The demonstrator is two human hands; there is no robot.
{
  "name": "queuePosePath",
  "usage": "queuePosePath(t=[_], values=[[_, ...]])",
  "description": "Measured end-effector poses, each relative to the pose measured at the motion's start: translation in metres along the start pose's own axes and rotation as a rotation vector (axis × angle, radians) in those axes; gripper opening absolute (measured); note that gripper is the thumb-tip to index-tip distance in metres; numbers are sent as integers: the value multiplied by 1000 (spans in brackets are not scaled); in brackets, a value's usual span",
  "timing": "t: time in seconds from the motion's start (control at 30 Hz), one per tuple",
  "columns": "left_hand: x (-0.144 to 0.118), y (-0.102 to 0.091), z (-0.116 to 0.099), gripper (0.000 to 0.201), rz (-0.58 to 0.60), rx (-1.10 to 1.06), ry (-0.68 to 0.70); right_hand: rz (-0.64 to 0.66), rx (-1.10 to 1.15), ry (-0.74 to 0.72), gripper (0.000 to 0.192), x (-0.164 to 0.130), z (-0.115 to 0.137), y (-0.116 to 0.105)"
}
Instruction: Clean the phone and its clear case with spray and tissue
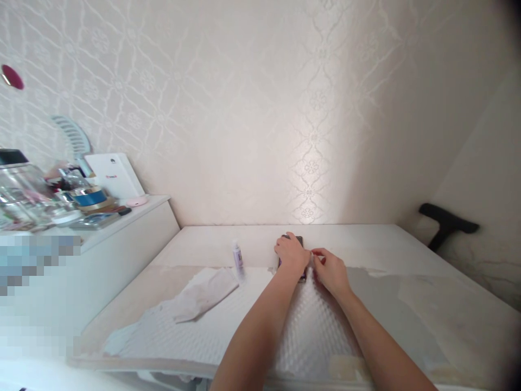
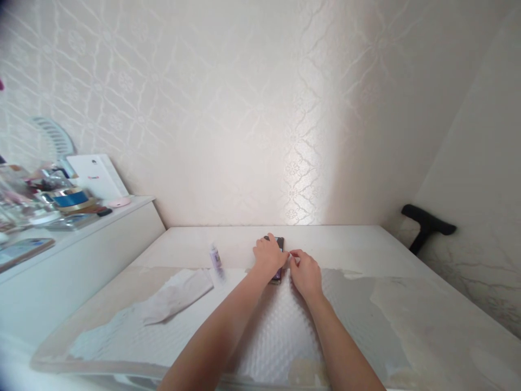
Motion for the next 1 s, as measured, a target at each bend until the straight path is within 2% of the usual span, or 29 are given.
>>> queuePosePath(t=[0.37, 0.6, 1.0], values=[[-2, -13, 31, 59, -22, 38, -30, 17, -53, 1, 28, 0, 1, 1], [-4, -14, 30, 60, 20, 31, -54, 29, -50, 4, 28, 0, 1, 2], [-7, -17, 28, 58, 26, 17, -52, 45, -53, 8, 29, 1, -1, 3]])
Point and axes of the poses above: each hand's wrist, its own x-axis towards the middle knuckle, its own y-axis out of the palm, z = x × y, the point moved 8 cm from there along x, towards the middle knuckle, and after that the axes turned 10 degrees about z, right-handed, at the moved point
